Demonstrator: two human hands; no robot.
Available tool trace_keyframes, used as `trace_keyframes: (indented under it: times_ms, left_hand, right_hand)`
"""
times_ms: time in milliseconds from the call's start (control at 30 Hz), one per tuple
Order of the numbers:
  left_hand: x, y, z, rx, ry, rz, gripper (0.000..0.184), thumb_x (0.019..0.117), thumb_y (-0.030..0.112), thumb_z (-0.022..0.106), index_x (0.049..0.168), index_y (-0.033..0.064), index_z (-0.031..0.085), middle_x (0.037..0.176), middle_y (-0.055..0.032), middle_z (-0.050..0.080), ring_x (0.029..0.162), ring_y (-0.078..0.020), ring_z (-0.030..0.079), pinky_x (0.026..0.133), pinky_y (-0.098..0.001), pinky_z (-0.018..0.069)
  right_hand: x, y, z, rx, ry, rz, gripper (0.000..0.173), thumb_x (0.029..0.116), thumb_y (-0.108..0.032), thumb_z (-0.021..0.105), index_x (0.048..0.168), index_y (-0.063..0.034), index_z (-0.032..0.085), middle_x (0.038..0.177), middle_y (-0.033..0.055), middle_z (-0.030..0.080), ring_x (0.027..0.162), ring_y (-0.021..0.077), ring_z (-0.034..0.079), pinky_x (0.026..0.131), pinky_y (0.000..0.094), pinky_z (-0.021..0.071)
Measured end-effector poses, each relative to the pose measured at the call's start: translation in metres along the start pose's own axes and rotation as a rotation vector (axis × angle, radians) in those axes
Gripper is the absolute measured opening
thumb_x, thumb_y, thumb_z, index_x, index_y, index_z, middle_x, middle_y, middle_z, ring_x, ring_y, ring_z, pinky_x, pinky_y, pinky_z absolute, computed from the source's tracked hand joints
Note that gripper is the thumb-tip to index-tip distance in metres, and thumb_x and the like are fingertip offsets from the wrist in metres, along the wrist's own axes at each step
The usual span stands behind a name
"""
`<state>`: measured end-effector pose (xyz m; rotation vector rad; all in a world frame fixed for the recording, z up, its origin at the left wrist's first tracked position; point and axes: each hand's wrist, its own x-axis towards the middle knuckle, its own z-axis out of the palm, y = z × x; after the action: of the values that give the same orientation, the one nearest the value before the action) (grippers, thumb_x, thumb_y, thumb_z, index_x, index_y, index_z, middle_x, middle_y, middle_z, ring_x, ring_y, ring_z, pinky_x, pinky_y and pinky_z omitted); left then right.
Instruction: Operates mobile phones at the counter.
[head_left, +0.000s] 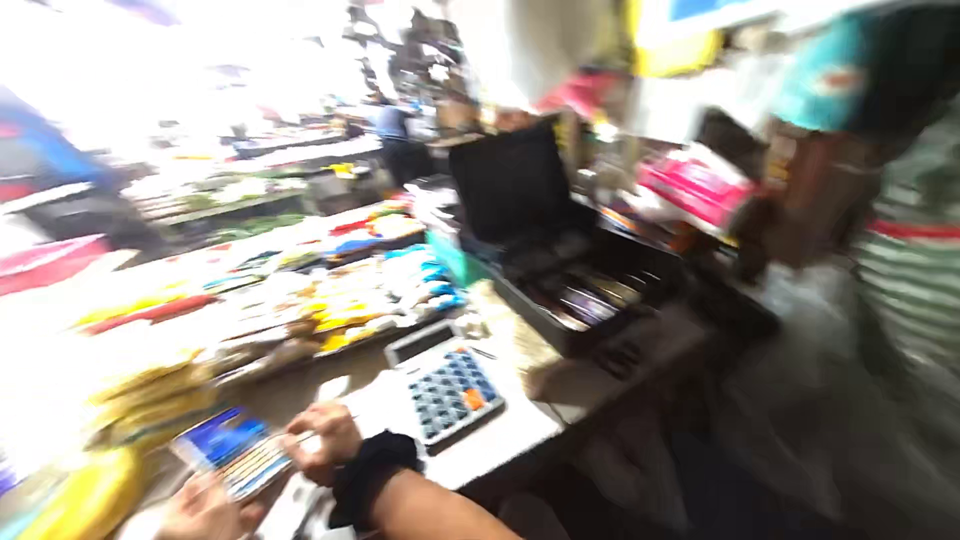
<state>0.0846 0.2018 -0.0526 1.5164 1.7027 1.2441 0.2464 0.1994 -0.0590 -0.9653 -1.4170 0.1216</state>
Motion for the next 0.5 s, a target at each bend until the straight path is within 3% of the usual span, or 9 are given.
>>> trace_keyframes:
  times_ms: [33, 100, 200, 267, 333, 433, 500]
  left_hand:
    - [-0.005, 0.005, 0.007, -0.019, 0.07, 0.036, 0.046, 0.1076, 0.022, 0.045, 0.141, -0.0086, 0.051, 0.125, -0.0341, 0.062, 0.11, -0.0431, 0.065, 0.098, -0.0594, 0.0496]
    - [-0.013, 0.016, 0.015, 0.014, 0.193, 0.106, 0.043, 0.1049, 0.014, 0.049, 0.142, -0.0083, 0.051, 0.118, -0.037, 0.065, 0.107, -0.0518, 0.065, 0.096, -0.0661, 0.0477]
    - [-0.02, 0.017, 0.015, 0.046, 0.192, 0.187, 0.043, 0.1027, 0.01, 0.053, 0.14, -0.0109, 0.054, 0.117, -0.0334, 0.067, 0.108, -0.0482, 0.067, 0.099, -0.0602, 0.0492]
    - [-0.024, 0.008, 0.013, 0.001, 0.126, 0.289, 0.047, 0.0978, 0.013, 0.052, 0.137, -0.0134, 0.054, 0.12, -0.0322, 0.066, 0.112, -0.0457, 0.066, 0.102, -0.0584, 0.0484]
    - [-0.024, -0.002, 0.016, -0.031, 0.138, 0.359, 0.052, 0.0946, 0.022, 0.05, 0.131, -0.0138, 0.059, 0.112, -0.0295, 0.07, 0.105, -0.043, 0.069, 0.095, -0.0593, 0.0518]
    - [-0.024, -0.002, 0.016, -0.006, 0.123, 0.353, 0.056, 0.095, 0.031, 0.045, 0.131, -0.0079, 0.063, 0.115, -0.0263, 0.071, 0.106, -0.0427, 0.069, 0.092, -0.0611, 0.0519]
    - [-0.028, 0.006, 0.014, 0.155, 0.123, 0.309, 0.049, 0.0978, 0.026, 0.044, 0.134, -0.0005, 0.064, 0.123, -0.0241, 0.068, 0.102, -0.0425, 0.07, 0.086, -0.0611, 0.0532]
  right_hand:
    - [0.002, -0.004, -0.001, 0.017, -0.132, 0.019, 0.016, 0.087, -0.009, 0.071, 0.094, 0.0047, 0.077, 0.093, 0.0205, 0.074, 0.096, 0.0348, 0.07, 0.093, 0.0485, 0.0553]
    - [0.003, -0.017, -0.001, -0.027, -0.325, 0.006, 0.027, 0.09, -0.017, 0.069, 0.11, -0.0005, 0.076, 0.11, 0.019, 0.072, 0.111, 0.0353, 0.066, 0.1, 0.0516, 0.0509]
    - [-0.003, -0.029, 0.008, -0.105, -0.457, -0.16, 0.035, 0.0897, -0.024, 0.067, 0.119, -0.0065, 0.075, 0.123, 0.0181, 0.069, 0.119, 0.0374, 0.062, 0.098, 0.056, 0.0496]
    - [-0.005, -0.028, 0.015, -0.151, -0.455, -0.323, 0.033, 0.0936, -0.031, 0.063, 0.115, -0.0097, 0.076, 0.121, 0.0161, 0.07, 0.115, 0.0351, 0.064, 0.096, 0.0531, 0.0514]
    - [-0.007, -0.026, 0.019, -0.179, -0.449, -0.395, 0.038, 0.0985, -0.038, 0.055, 0.113, -0.0093, 0.076, 0.117, 0.014, 0.071, 0.113, 0.0323, 0.066, 0.096, 0.0511, 0.052]
    - [-0.006, -0.027, 0.019, -0.188, -0.446, -0.389, 0.045, 0.1011, -0.042, 0.049, 0.11, -0.007, 0.074, 0.113, 0.0134, 0.072, 0.11, 0.0307, 0.067, 0.094, 0.0494, 0.0529]
    - [-0.004, -0.03, 0.021, -0.209, -0.421, -0.377, 0.049, 0.1006, -0.047, 0.047, 0.105, -0.0058, 0.072, 0.105, 0.0129, 0.073, 0.102, 0.0296, 0.069, 0.089, 0.0488, 0.0538]
